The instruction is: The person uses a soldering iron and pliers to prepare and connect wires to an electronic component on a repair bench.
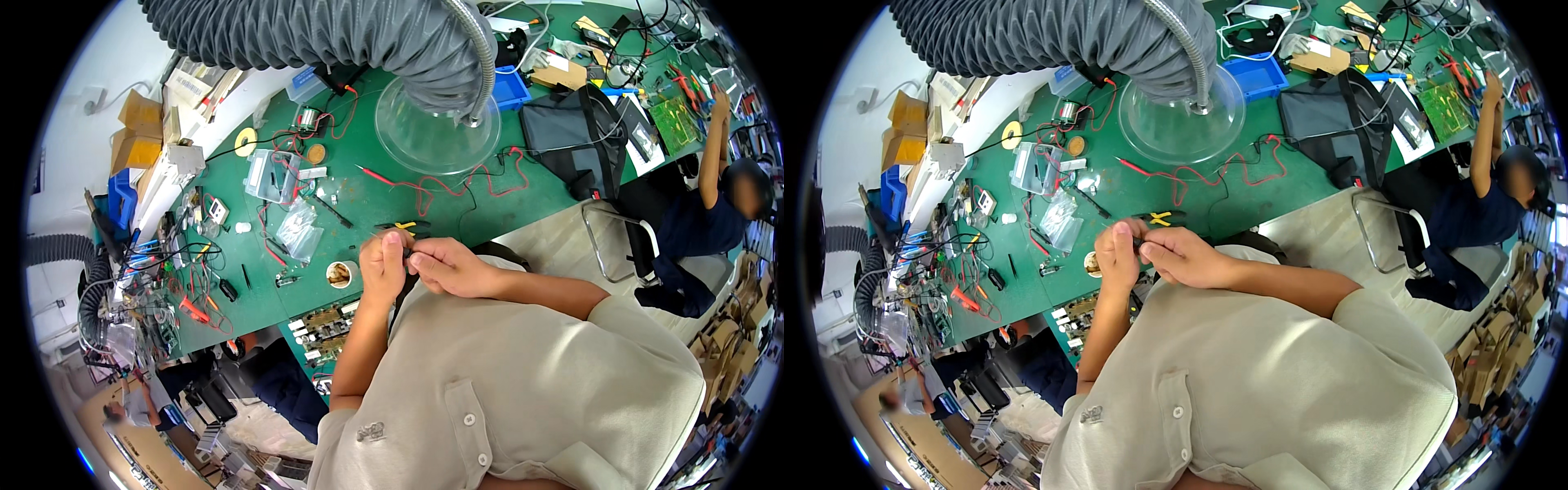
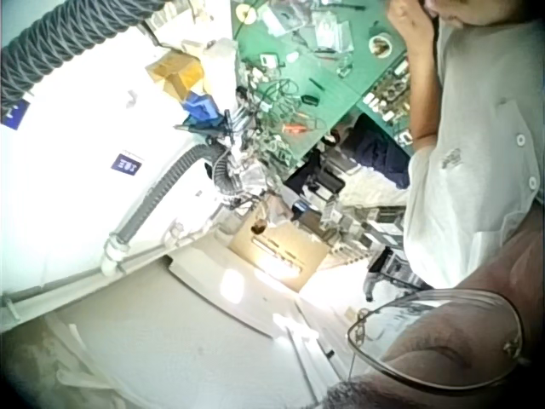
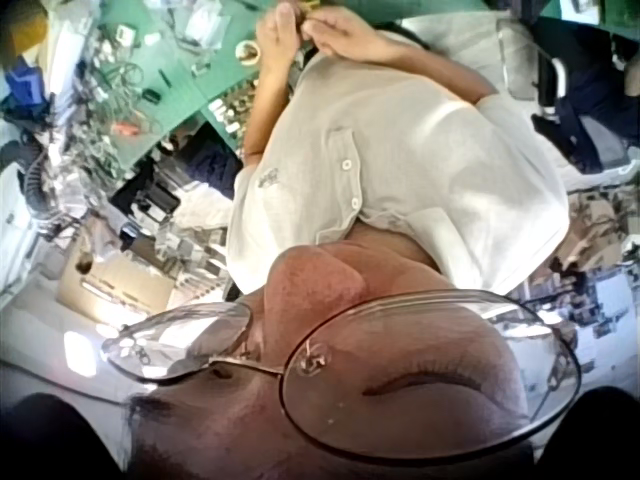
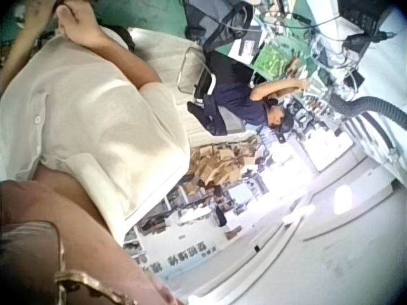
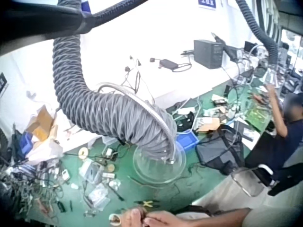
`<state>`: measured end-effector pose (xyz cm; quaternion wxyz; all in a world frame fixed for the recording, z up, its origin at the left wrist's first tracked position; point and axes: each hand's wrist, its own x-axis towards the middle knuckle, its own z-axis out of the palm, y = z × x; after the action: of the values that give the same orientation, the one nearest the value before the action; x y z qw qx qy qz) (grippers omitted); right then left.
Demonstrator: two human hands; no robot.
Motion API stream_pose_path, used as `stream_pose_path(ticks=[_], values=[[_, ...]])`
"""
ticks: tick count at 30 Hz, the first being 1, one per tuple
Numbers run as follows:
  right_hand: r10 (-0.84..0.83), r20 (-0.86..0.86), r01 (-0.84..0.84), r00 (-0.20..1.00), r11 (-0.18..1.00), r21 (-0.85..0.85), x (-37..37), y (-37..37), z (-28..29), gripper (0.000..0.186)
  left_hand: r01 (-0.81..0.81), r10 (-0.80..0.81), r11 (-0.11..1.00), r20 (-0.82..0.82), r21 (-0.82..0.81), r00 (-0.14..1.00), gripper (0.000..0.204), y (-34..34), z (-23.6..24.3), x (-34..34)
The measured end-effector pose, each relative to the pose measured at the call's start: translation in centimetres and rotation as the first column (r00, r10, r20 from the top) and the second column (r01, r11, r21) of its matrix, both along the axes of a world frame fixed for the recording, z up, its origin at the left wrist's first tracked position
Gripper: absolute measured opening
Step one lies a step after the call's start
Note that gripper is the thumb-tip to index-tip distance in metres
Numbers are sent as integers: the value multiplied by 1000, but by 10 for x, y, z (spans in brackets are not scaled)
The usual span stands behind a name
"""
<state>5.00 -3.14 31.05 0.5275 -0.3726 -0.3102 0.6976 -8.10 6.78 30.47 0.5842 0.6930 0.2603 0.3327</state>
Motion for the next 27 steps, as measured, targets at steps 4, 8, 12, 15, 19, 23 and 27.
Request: stream_pose_path(ticks=[4, 8, 12, 15, 19, 23, 27], values=[[0, 24, 0, 1000, 1000, 10, -4, -1, 0, 23, -78, 80, 997, -155, 22, 985, 42, -7, 2, -7], [-3, 13, 3, 1000, 999, -40, -4, -1, -2, 23, -25, 40, 993, -120, 117, 992, 38, -1, 0, -7], [35, 70, -34, 997, 999, -16, -5, 5, -5, 24, -5, 7, 1000, -91, 19, 996, 39, 2, 7, -13], [70, 179, -81, 981, 995, 51, -4, 17, -3, 24, -38, 37, 999, -73, -18, 997, 40, 6, 13, -21], [119, 216, -139, 969, 987, 79, -15, 35, 1, 24, -148, 149, 989, -76, 26, 986, 35, 5, 7, -39], [132, 264, -158, 955, 984, 78, -26, 52, -5, 23, -315, 313, 948, -61, -40, 948, 21, -1, -6, -56], [214, 216, -227, 953, 973, 32, -42, 63, -17, 22, -367, 411, 879, 96, -304, 906, 10, -9, -17, -74]])
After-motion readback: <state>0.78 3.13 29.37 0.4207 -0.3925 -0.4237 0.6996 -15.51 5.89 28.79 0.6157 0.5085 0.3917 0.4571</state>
